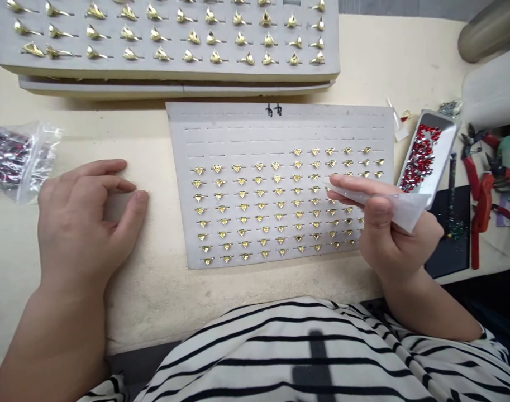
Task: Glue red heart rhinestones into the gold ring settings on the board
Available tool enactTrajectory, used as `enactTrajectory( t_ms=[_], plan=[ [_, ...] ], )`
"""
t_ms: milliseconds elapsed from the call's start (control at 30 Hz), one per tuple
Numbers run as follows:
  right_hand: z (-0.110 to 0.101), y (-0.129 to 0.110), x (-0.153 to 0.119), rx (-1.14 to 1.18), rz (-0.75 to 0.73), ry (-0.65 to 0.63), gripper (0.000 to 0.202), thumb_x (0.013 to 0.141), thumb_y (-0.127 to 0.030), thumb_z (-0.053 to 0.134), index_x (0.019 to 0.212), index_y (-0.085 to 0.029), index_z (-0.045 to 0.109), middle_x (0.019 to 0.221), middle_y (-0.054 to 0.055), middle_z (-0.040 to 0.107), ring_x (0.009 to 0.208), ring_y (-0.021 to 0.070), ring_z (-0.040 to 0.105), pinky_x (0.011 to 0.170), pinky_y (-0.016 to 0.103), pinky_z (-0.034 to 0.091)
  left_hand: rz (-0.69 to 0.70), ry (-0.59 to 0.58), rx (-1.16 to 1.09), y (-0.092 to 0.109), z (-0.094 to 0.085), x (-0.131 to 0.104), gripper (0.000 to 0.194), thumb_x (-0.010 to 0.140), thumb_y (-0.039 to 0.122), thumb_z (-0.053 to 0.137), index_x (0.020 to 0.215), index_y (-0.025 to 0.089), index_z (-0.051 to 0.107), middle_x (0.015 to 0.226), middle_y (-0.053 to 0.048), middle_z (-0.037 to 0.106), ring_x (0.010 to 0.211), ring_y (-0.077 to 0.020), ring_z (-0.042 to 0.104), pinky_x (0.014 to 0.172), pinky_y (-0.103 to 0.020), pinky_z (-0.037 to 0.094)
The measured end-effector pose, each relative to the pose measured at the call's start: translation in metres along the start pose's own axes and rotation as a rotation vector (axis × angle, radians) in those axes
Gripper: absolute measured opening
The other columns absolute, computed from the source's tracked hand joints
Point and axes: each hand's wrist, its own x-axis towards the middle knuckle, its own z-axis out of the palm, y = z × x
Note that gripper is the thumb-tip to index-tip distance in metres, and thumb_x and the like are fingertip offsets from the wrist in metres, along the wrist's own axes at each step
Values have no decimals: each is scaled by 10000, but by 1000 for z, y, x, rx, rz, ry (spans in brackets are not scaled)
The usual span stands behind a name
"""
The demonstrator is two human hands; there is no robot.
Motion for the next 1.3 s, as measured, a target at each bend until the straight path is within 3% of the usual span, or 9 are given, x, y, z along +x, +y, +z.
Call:
enactTrajectory(
  t_ms=[133, 433, 667, 800, 967, 1300],
  plan=[
    [-1, 3, 0, -59, 32, -3, 265, 1068, -279, 567, 1241, -279, 767, 1165, 26, 820, 974, 223, 816, 825, 413, 728, -45, -41, 19, 4, -2, 3, 380, 951, 557, 528, 875, 195, 611, 1341, -252, 713, 1331, -469, 637, 1194, -668, 410],
    [-2, 7, -1, -74, 51, -29, 258, 1071, -280, 565, 1227, -280, 770, 1184, 23, 814, 1001, 214, 812, 857, 406, 720, -79, -46, 19, 6, -3, 5, 344, 926, 554, 547, 862, 218, 591, 1338, -202, 720, 1341, -451, 635, 1211, -661, 408],
    [-7, 1, 3, -39, -37, 10, 272, 1067, -304, 567, 1246, -265, 768, 1167, 46, 822, 963, 226, 817, 794, 397, 735, -69, -60, 37, 5, -3, 5, 404, 924, 583, 525, 863, 193, 609, 1339, -248, 716, 1322, -471, 644, 1193, -666, 416],
    [-4, 1, 0, 4, -109, -50, 297, 1071, -285, 553, 1293, -245, 748, 1205, 57, 813, 1004, 223, 811, 791, 377, 738, -67, -57, 49, 6, -2, 5, 459, 927, 606, 481, 872, 173, 625, 1329, -266, 716, 1311, -473, 649, 1187, -654, 422],
    [1, 3, -6, 81, -53, -195, 337, 1049, -203, 574, 1350, -252, 718, 1270, 64, 792, 1107, 231, 790, 905, 416, 722, -67, -57, 59, 8, -2, 5, 499, 938, 617, 475, 879, 150, 639, 1321, -283, 714, 1308, -478, 647, 1193, -640, 417],
    [3, 2, -5, 55, -20, -202, 323, 1037, -182, 591, 1320, -233, 736, 1243, 71, 801, 1092, 231, 796, 902, 410, 720, -72, -65, 67, 7, -3, 5, 513, 942, 609, 464, 887, 133, 647, 1323, -291, 710, 1310, -474, 646, 1195, -633, 412]
  ],
)
